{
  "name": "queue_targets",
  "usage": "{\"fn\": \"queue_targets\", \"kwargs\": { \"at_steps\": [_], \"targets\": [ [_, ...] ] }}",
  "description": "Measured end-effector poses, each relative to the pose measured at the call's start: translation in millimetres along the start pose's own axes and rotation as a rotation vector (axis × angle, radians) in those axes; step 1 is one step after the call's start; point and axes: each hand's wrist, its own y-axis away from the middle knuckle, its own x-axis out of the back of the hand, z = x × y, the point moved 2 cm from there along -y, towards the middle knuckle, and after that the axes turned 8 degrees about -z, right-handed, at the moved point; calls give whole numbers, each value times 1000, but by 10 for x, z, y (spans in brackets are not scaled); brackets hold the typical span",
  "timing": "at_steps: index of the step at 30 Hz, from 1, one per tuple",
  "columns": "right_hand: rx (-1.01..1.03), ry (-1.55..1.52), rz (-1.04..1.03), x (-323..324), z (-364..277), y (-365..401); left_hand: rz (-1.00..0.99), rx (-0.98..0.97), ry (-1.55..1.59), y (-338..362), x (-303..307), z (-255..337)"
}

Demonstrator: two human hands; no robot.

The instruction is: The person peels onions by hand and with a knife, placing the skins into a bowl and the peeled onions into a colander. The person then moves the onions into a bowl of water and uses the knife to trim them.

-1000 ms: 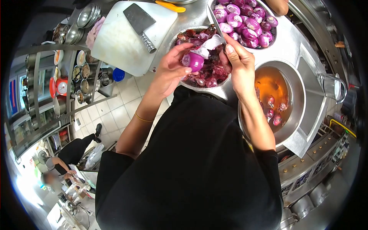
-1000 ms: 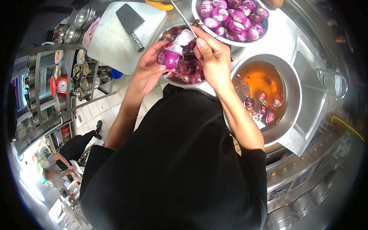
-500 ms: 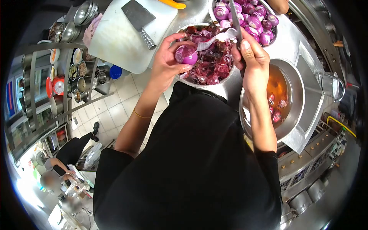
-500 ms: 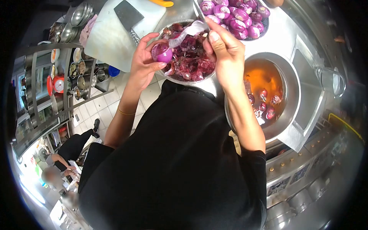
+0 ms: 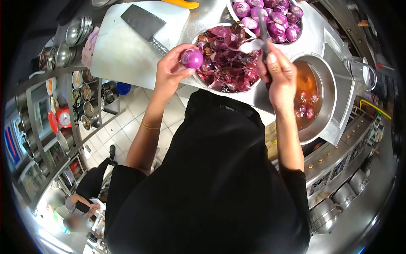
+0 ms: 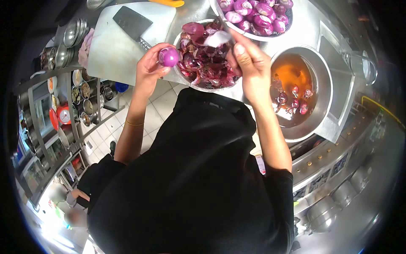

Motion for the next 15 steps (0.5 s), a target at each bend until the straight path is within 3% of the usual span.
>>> {"fn": "queue_targets", "kwargs": {
  "at_steps": [3, 4, 8, 10, 12, 14, 15],
  "targets": [
    [-232, 258, 22, -57, 473, 27, 28, 119, 432, -46, 117, -8],
    [-266, 300, 53, -59, 585, 66, 9, 125, 437, -69, 160, -32],
    [-326, 192, 161, -28, 568, 286, -100, 119, 381, -193, 276, -23],
    [-339, 123, 172, 44, 559, 367, -104, 106, 156, -379, 287, 9],
    [-340, 78, 316, 62, 605, 429, -116, 59, 17, -638, 215, 81],
    [-272, 81, 318, 122, 660, 501, -64, -50, -125, -917, 19, 206],
    [-227, 255, 289, 115, 655, 517, -104, -106, -180, -1073, -33, 182]
  ]
}}
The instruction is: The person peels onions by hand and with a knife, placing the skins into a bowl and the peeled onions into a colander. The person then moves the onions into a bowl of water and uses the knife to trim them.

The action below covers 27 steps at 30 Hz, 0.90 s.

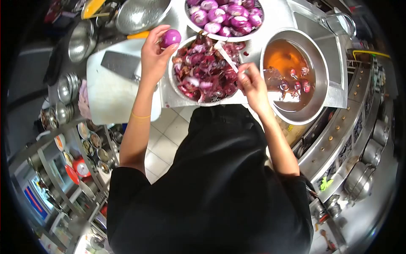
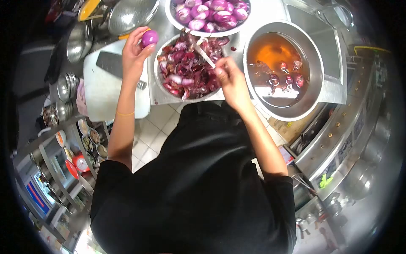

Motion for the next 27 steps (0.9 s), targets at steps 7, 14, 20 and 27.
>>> {"fn": "queue_targets", "kwargs": {
  "at_steps": [7, 14, 20, 27],
  "targets": [
    [36, 843, 115, -35, -201, 350, -273, -249, -672, -1031, -586, -28],
    [177, 706, 211, 460, -276, 702, -190, -245, -1041, -1765, -932, -435],
    [328, 601, 338, 1248, -248, 856, -219, -484, -891, -1319, -1581, 308],
    [-36, 858, 410, 2728, 307, 1119, -819, 0, -701, -549, -3240, -49]
  ]
}}
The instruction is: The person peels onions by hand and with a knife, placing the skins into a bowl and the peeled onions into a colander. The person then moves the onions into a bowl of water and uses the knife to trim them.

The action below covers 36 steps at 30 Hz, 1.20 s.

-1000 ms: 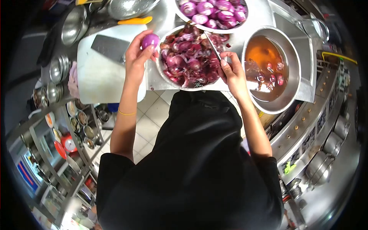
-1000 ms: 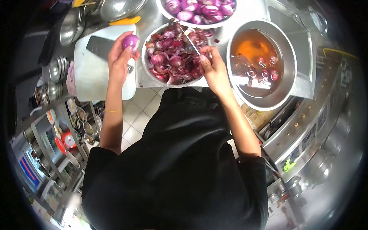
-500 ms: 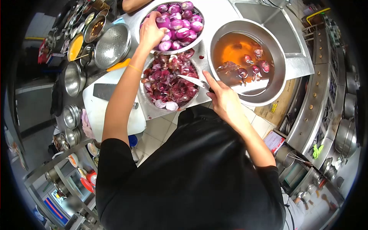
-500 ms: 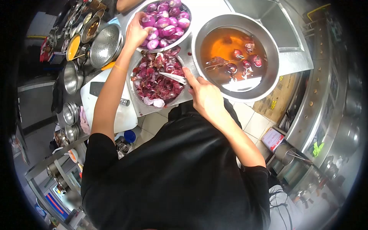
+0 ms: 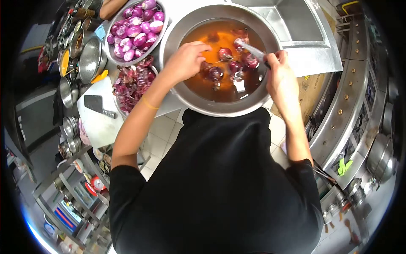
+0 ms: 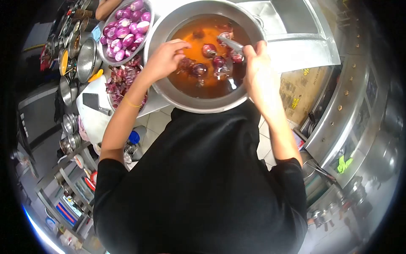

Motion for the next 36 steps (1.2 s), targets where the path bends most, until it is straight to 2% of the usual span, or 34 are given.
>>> {"fn": "queue_targets", "kwargs": {
  "at_steps": [1, 2, 4, 6, 7, 8, 10, 12, 14, 15, 16, 18, 20, 22, 24, 25, 26, 28, 29, 30, 32, 34, 36],
  "targets": [
    [39, 143, -22, 36, 186, -50, -8, 16, 0, -149, -149, 74],
    [36, 131, -32, 54, 305, -112, 45, 22, -86, -299, -264, 156],
    [155, 409, -150, 43, 415, -228, 87, 32, -173, -531, -483, 209],
    [249, 515, -262, 6, 418, -362, 66, 61, -421, -696, -658, 180],
    [278, 566, -307, -81, 422, -458, -85, 143, -382, -746, -673, 206],
    [307, 616, -352, -159, 442, -521, -88, 158, -388, -762, -668, 253],
    [341, 574, -345, -124, 477, -559, -182, 329, -298, -790, -623, 283],
    [405, 541, -339, -40, 484, -602, -114, 347, -186, -729, -630, 15],
    [254, 303, -292, 200, 609, -624, 174, 364, 707, -553, -565, -107],
    [270, 177, -255, 306, 671, -649, 217, 501, 839, -466, -470, -54],
    [289, 51, -220, 384, 741, -678, 337, 465, 1315, -418, -403, 185],
    [307, -163, -155, 396, 787, -709, 214, 405, 1784, -274, -455, 10],
    [379, -270, -137, 375, 780, -688, 274, 220, 1903, -252, -511, 64],
    [308, -396, -221, 509, 683, -630, 259, 148, 1570, -240, -372, 324],
    [348, -473, -100, 553, 676, -604, 333, 219, 906, -253, -219, 573],
    [240, -528, -110, 581, 647, -612, 417, 123, 564, -259, -134, 679],
    [268, -500, -61, 513, 671, -663, 426, 182, 365, -305, -176, 653],
    [139, -296, -163, 351, 572, -705, 342, 344, -362, -320, -392, 506],
    [285, -325, -116, 194, 633, -701, 365, 327, -64, -302, -497, 393],
    [347, -300, -120, 142, 599, -670, 365, 303, -60, -270, -452, 374],
    [324, -634, -186, 63, 324, -500, 435, 196, 709, 45, -443, 315],
    [309, -804, -331, -104, -30, -325, 420, -107, 1477, 469, -468, 138],
    [357, -772, -471, -194, -526, -137, 616, -94, 1637, 845, -407, 133]
  ]
}}
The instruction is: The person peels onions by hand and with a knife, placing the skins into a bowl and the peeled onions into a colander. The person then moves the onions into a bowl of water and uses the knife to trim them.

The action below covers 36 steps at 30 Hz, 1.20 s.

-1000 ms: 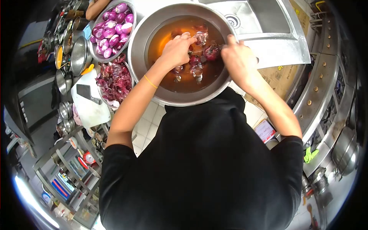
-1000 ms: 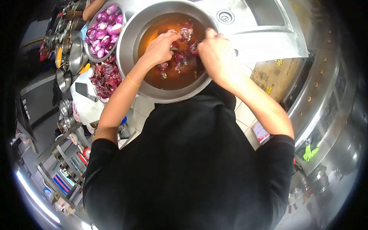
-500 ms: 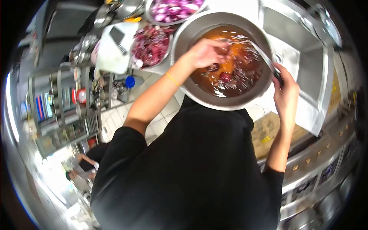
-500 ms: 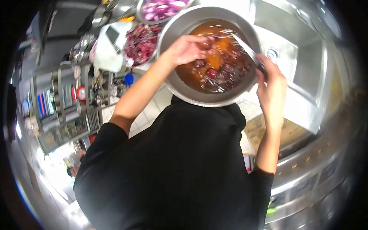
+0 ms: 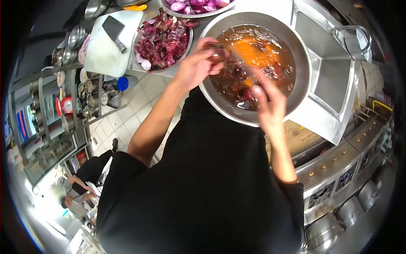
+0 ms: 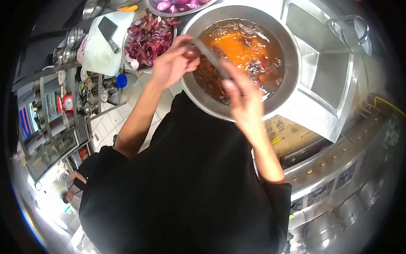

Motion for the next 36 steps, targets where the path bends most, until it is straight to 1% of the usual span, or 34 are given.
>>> {"fn": "queue_targets", "kwargs": {
  "at_steps": [2, 3, 4, 6, 7, 8, 10, 12, 14, 15, 16, 17, 18, 19, 20, 21, 22, 24, 25, 26, 28, 29, 30, 32, 33, 34, 36],
  "targets": [
    [69, -33, -85, -467, -90, -187, 18, -64, -15, 242, 250, 200],
    [73, -59, -94, -707, -133, -288, 9, -109, -27, 344, 372, 315],
    [88, 24, -117, -901, -210, -396, 24, -119, -23, 435, 480, 428],
    [6, 69, -167, -1272, -311, -567, 163, -196, -74, 609, 681, 643],
    [6, 83, -187, -1424, -365, -655, 117, -245, -110, 704, 853, 723],
    [-15, 114, -191, -1566, -418, -739, 129, -259, -94, 773, 973, 815],
    [-46, 156, -214, -1839, -478, -862, 188, -306, -190, 897, 1127, 994],
    [-30, 89, -209, -2078, -516, -988, 217, -329, -168, 1017, 1305, 1118],
    [-32, 62, -207, -2256, -565, -1061, 179, -323, -115, 1105, 1475, 1206],
    [-104, 9, -239, -2335, -579, -1099, 209, -328, -104, 1136, 1506, 1259],
    [-175, -45, -267, -2385, -591, -1118, 206, -328, -96, 1156, 1542, 1265],
    [-146, -103, -238, -2475, -564, -1152, 221, -331, -207, 1186, 1607, 1275],
    [-148, -96, -234, -2549, -568, -1188, 235, -334, -319, 1202, 1628, 1309],
    [-137, -113, -207, -2601, -578, -1216, 303, -331, -411, 1191, 1584, 1301],
    [-123, -128, -181, -2631, -579, -1248, 304, -309, -360, 1199, 1524, 1316],
    [-188, -130, -217, -2643, -548, -1267, 320, -314, -416, 1186, 1556, 1331],
    [-183, -120, -212, -2661, -545, -1286, 336, -323, -475, 1157, 1604, 1353],
    [-221, -235, -168, -2701, -543, -1325, 206, -207, -86, 1135, 1732, 1396],
    [-170, -217, -185, -2696, -557, -1355, 183, -190, 56, 1140, 1730, 1476],
    [-162, -214, -185, -2667, -551, -1373, 179, -197, 54, 1128, 1729, 1484],
    [-233, -208, -266, -2624, -522, -1433, 286, -235, -289, 1084, 1718, 1516],
    [-282, -340, -254, -2636, -541, -1466, 320, -369, -610, 1056, 1625, 1532],
    [-284, -338, -254, -2638, -518, -1494, 312, -229, -720, 1077, 1636, 1496],
    [-386, -400, -233, -2640, -426, -1589, 391, -443, -1049, 988, 1670, 1481],
    [-373, -462, -182, -2669, -480, -1602, 381, -450, -1052, 937, 1698, 1506],
    [-357, -481, -159, -2684, -466, -1621, 343, -374, -909, 899, 1736, 1499],
    [-297, -380, -167, -2678, -366, -1690, 269, -217, -579, 855, 1796, 1489]
  ]
}}
